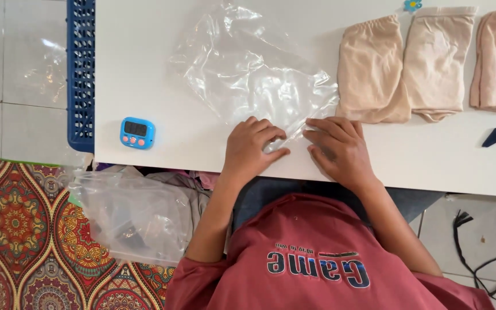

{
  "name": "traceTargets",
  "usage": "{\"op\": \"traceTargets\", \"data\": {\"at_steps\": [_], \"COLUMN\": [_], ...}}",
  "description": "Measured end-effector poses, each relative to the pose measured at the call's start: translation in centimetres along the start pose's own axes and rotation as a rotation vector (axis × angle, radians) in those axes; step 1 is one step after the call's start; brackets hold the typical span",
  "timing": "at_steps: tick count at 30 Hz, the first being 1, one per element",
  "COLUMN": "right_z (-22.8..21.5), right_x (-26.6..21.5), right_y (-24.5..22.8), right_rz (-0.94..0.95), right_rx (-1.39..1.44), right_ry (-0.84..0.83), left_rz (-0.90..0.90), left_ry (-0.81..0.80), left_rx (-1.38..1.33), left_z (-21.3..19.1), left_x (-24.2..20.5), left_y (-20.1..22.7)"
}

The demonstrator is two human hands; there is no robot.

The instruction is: Folding multiple pairs of underwear and placing them into a plastic bag.

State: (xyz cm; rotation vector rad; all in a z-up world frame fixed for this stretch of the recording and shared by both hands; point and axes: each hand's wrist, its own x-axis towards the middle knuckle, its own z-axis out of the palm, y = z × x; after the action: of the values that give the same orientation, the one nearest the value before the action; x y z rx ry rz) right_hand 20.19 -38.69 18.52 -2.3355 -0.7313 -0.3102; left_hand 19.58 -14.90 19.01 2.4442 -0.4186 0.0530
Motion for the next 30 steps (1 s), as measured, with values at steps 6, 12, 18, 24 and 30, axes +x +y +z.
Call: {"op": "traceTargets", "data": {"at_steps": [6,12,18,24,30], "right_z": [-0.9,0.2,0.7,1.3,3.3], "right_x": [0.5,-0.5,1.7,3.4,1.7], "right_y": [-0.8,0.1,-0.5,-2.9,-4.2], "right_rz": [0.08,-0.054,-0.318,-0.419,-0.295], "right_rx": [0.144,0.046,-0.121,-0.194,-0.384], "right_ry": [0.02,0.13,0.159,0.165,0.11], "left_rz": [-0.002,-0.027,-0.007,0.063,-0.275], "left_ry": [0.059,0.172,0.194,0.336,0.407], "left_rx": [0.029,0.038,-0.044,0.32,0.31], "left_z": [-0.7,0.4,0.9,0.4,-1.6], "left_x": [0.3,-0.8,-2.5,-3.3,-2.9], "left_y": [0.3,1.6,1.7,1.8,3.2]}}
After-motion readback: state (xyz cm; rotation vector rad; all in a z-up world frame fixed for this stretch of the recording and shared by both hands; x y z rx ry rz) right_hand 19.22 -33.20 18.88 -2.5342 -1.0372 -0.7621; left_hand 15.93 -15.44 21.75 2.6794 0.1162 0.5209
